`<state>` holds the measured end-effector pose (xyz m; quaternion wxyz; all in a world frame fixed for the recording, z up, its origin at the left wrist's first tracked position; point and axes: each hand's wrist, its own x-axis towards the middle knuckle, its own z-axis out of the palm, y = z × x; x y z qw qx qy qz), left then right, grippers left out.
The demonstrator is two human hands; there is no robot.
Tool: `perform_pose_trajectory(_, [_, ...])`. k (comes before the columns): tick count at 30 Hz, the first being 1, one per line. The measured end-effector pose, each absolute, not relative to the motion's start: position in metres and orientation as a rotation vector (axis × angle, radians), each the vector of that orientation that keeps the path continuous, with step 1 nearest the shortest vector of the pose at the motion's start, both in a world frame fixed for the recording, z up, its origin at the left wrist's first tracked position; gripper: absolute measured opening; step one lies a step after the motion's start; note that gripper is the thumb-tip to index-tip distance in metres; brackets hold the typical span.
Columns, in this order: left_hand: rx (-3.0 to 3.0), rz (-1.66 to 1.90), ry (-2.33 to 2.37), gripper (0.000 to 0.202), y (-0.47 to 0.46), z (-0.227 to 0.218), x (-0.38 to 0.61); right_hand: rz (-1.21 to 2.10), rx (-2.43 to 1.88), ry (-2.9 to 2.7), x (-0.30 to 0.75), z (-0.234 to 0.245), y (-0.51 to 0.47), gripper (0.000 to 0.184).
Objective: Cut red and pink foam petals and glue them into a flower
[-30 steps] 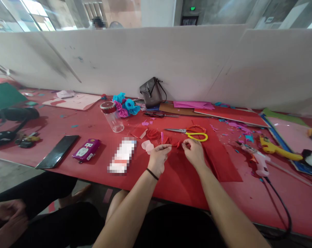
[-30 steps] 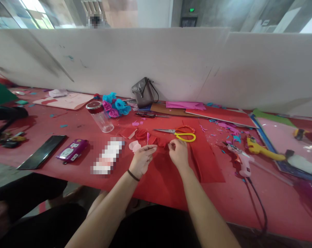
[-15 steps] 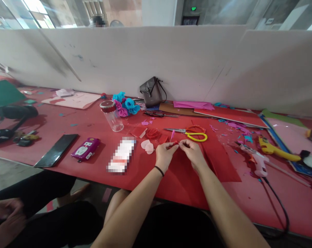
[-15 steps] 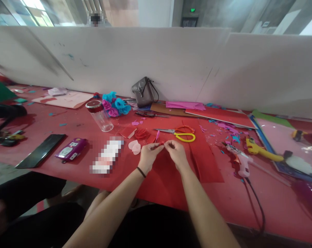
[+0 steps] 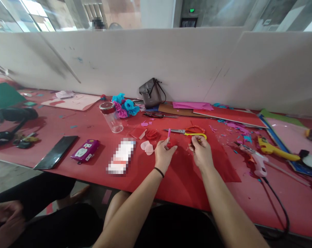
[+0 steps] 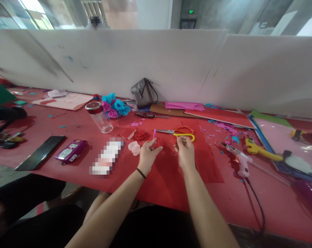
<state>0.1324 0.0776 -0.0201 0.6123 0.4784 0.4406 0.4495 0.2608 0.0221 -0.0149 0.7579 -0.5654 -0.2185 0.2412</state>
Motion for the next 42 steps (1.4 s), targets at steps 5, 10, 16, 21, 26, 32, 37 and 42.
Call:
perform_pose_trajectory(5, [1.082,0.963,0.877,0.029,0.065,-0.007,0.132,0.589,-1.249,-0.613,0.244,-0.012,0.021,0.035])
perform_pose_trajectory(10, [0.957,0.894,0.825,0.029,0.060,0.001,0.130,0.616,-1.231,-0.710,0.238,-0.009,0.018,0.030])
perform_pose_trajectory(16, [0.999,0.869,0.798,0.033,0.063,0.003,0.124,0.858,-1.213,-0.652,0.235,-0.004,0.018,0.037])
perform_pose_trajectory(21, [1.045,0.905,0.789,0.029,0.059,-0.002,0.123,0.595,-1.298,-0.365,0.244,-0.007,0.020,0.033])
perform_pose_trajectory(26, [1.091,0.827,0.707,0.027,0.056,-0.006,0.126,0.712,-1.306,-0.344,0.245,-0.002,0.018,0.029])
perform_pose_trajectory(32, [1.092,0.838,0.730,0.029,0.056,-0.011,0.128,0.924,-1.236,-0.338,0.234,0.003,0.017,0.029])
perform_pose_trajectory(37, [1.117,0.894,0.783,0.029,0.057,-0.010,0.130,0.980,-1.178,-0.289,0.234,0.004,0.016,0.031])
perform_pose_trajectory(42, [1.142,0.901,0.795,0.020,0.057,-0.009,0.130,0.993,-1.188,-0.293,0.235,0.004,0.016,0.030])
